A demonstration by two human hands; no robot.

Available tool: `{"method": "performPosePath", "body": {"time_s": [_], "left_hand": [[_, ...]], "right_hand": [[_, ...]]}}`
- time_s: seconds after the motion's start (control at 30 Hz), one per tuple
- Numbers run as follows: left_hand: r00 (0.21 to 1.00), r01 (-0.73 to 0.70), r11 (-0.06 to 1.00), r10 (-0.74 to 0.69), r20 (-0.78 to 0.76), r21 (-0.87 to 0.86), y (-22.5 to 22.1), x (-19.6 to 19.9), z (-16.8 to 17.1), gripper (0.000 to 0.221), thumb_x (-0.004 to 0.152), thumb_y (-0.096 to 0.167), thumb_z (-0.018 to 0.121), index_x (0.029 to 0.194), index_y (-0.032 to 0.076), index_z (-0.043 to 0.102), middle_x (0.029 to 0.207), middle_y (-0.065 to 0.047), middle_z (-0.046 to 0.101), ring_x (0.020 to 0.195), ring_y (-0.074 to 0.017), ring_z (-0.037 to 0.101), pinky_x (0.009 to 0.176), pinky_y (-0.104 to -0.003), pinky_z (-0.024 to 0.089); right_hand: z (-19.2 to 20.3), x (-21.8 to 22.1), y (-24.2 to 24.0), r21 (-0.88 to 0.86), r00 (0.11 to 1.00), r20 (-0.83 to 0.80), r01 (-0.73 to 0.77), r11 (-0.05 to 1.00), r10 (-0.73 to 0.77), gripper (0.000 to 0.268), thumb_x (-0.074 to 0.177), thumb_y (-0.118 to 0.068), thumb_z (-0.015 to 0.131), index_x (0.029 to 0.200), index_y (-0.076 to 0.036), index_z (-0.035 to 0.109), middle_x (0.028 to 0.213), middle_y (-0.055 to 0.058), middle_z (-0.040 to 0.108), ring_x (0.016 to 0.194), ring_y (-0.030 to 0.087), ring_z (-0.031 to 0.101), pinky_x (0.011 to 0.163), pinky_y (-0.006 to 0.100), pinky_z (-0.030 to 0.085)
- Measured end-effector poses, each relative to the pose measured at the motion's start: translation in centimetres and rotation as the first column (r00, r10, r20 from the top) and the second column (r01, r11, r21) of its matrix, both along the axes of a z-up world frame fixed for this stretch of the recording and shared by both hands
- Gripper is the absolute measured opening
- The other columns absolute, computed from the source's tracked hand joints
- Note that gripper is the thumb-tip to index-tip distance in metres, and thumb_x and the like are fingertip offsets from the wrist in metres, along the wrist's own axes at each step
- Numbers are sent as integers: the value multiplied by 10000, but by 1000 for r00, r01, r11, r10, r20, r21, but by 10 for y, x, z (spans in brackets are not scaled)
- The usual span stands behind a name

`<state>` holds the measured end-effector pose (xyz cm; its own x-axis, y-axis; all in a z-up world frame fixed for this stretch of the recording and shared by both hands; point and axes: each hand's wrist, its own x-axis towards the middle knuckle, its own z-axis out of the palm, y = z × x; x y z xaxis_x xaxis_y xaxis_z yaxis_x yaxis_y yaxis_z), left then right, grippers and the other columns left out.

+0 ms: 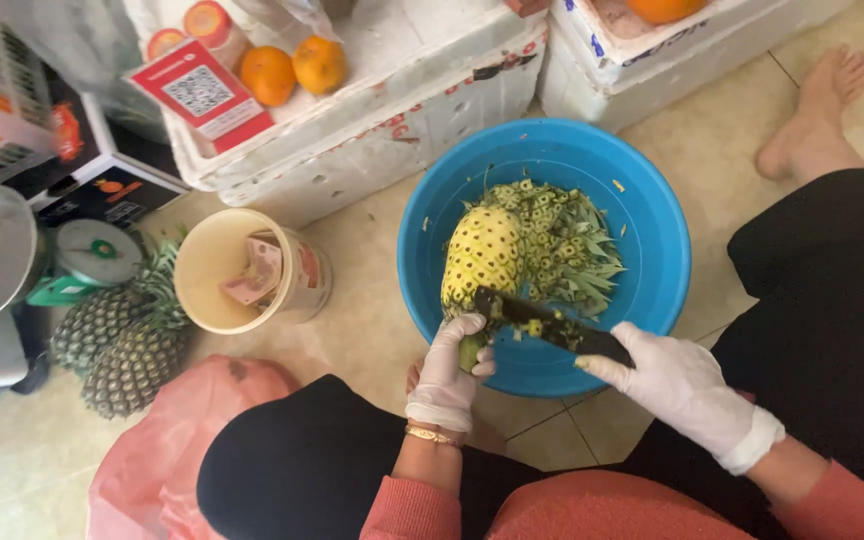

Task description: Peeling a pineapple and removing its eyes with a knife over a blue basin

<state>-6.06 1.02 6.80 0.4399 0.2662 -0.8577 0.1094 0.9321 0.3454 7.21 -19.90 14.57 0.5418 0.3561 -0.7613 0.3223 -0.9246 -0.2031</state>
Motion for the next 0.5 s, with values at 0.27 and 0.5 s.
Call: {"method": "performPosePath", "body": {"time_s": [0.27, 0.5], "left_hand": [[991, -52, 990, 35, 130, 131, -22, -6, 20, 385, 781, -20, 662, 1067, 157, 474, 847, -130, 569, 484, -175, 448, 376, -239, 295], [988, -72, 981, 46, 144, 179, -29, -2, 8, 550, 797, -8, 643, 1307, 110, 473, 808, -114, 548, 481, -152, 454, 370, -233, 302]], "right_hand": [[23, -15, 4, -29, 999, 31, 19, 999, -19, 800, 872, -845, 456, 1328, -207, 611, 1303, 137, 742, 1209, 380, 700, 1022, 488, 538], [24, -7, 24, -39, 997, 80, 18, 999, -15, 709, 884, -800, 501, 1142, -153, 636, 1039, 173, 784, 1053, 378, 741, 917, 466, 555]]}}
